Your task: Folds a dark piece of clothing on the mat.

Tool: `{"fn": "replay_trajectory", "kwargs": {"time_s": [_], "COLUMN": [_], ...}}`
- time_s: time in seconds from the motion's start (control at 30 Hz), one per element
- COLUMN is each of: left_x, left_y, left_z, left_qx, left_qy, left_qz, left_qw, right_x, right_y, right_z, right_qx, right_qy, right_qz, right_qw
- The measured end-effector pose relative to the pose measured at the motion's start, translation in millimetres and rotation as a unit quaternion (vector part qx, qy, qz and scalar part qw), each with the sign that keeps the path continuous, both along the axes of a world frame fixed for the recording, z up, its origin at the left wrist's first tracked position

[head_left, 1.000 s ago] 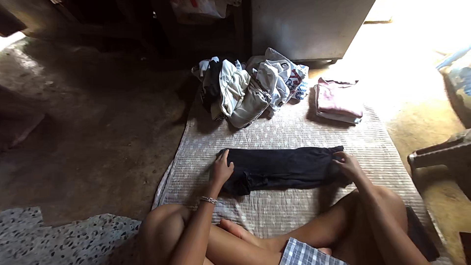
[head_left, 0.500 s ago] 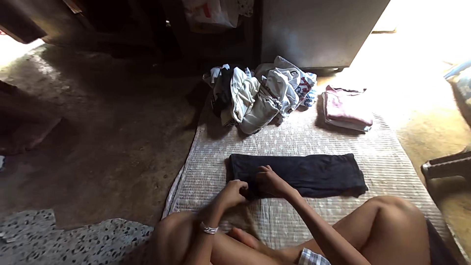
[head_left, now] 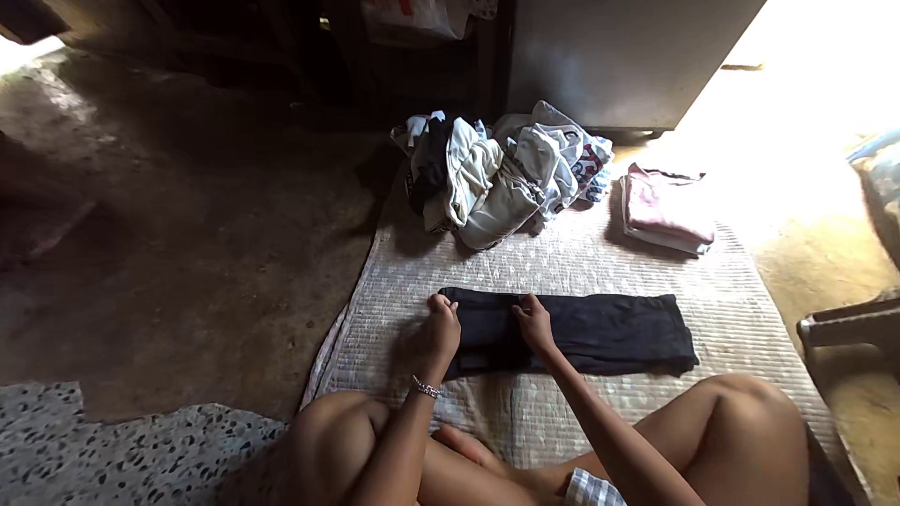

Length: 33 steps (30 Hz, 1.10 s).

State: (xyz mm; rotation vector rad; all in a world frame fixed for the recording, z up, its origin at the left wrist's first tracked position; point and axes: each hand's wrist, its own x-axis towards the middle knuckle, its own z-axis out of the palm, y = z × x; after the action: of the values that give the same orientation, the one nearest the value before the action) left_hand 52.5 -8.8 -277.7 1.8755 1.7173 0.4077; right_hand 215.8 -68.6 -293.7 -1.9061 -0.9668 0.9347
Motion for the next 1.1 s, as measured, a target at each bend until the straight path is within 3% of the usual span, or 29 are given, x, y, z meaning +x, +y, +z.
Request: {"fn": "replay_trajectory", "kwargs": {"time_s": [0.1, 0.17, 0.27, 0.33, 0.4, 0.47, 0.53, 0.6, 0.63, 0.67, 0.7, 0.73, 0.8, 0.83, 0.87, 0.9, 0.97, 1.1], "left_x": [2.3, -4.1, -16.3, -20.3, -16.2, -5.0, 4.2, 2.8, 1.2, 3.3, 8.4, 13.1, 14.6, 11.4, 7.1, 1.8, -13.2, -29.7], "left_y": [0.4, -0.4, -1.2, -4.9, -10.8, -16.3, -20.1, -24.9, -27.6, -29.8, -33.1, -36.6, -35.8, -32.4, -28.2, -22.6, -9.5, 1.7], "left_z": [-2.7, -6.5, 5.0, 18.9, 26.2, 34.5, 39.7, 30.3, 22.7, 16.4, 16.4, 22.1, 27.7, 27.0, 26.9, 27.3, 21.6, 5.3], "left_qx": [0.020, 0.037, -0.026, -0.084, -0.084, -0.053, -0.025, 0.050, 0.077, 0.063, -0.022, -0.163, -0.390, -0.444, -0.453, -0.434, -0.385, -0.352], "left_qy": [0.018, -0.016, -0.021, 0.016, 0.051, 0.129, 0.161, 0.070, -0.024, -0.146, -0.282, -0.395, -0.513, -0.540, -0.563, -0.586, -0.583, -0.457], "left_qz": [0.006, -0.044, -0.137, -0.176, -0.162, -0.098, -0.045, -0.049, -0.061, -0.064, -0.050, -0.017, 0.037, 0.041, 0.056, 0.095, 0.145, 0.163], "left_qw": [1.000, 0.998, 0.990, 0.981, 0.982, 0.985, 0.986, 0.995, 0.995, 0.985, 0.958, 0.904, 0.763, 0.714, 0.689, 0.678, 0.701, 0.801], "right_x": [5.0, 26.3, 94.1, 145.8, 185.5, 207.3, 212.5, 214.7, 207.7, 194.0, 175.8, 153.6, 103.7, 82.4, 68.3, 60.0, 54.5, 60.2], "right_y": [2.9, -8.5, -55.4, -95.4, -126.7, -140.7, -147.3, -150.0, -146.7, -138.8, -129.1, -120.9, -105.8, -98.8, -91.8, -85.3, -78.6, -78.4], "right_z": [2.8, 6.6, 10.9, 3.7, -2.6, -8.1, -13.5, -20.2, -13.7, 2.3, 25.0, 50.0, 97.0, 114.1, 125.5, 132.7, 136.4, 111.3], "right_qx": [-0.001, 0.003, -0.022, -0.121, -0.253, -0.294, -0.226, -0.138, -0.089, -0.033, 0.022, 0.061, 0.090, 0.102, 0.119, 0.138, 0.164, 0.104], "right_qy": [-0.010, -0.020, -0.182, -0.269, -0.226, -0.130, -0.031, 0.058, 0.081, 0.096, 0.115, 0.124, 0.135, 0.147, 0.158, 0.142, 0.074, -0.009], "right_qz": [0.003, 0.014, -0.026, -0.117, -0.198, -0.236, -0.274, -0.309, -0.320, -0.313, -0.281, -0.221, -0.031, 0.080, 0.187, 0.268, 0.303, 0.157], "right_qw": [1.000, 1.000, 0.983, 0.948, 0.920, 0.917, 0.934, 0.939, 0.940, 0.944, 0.952, 0.965, 0.986, 0.981, 0.962, 0.943, 0.936, 0.982]}}
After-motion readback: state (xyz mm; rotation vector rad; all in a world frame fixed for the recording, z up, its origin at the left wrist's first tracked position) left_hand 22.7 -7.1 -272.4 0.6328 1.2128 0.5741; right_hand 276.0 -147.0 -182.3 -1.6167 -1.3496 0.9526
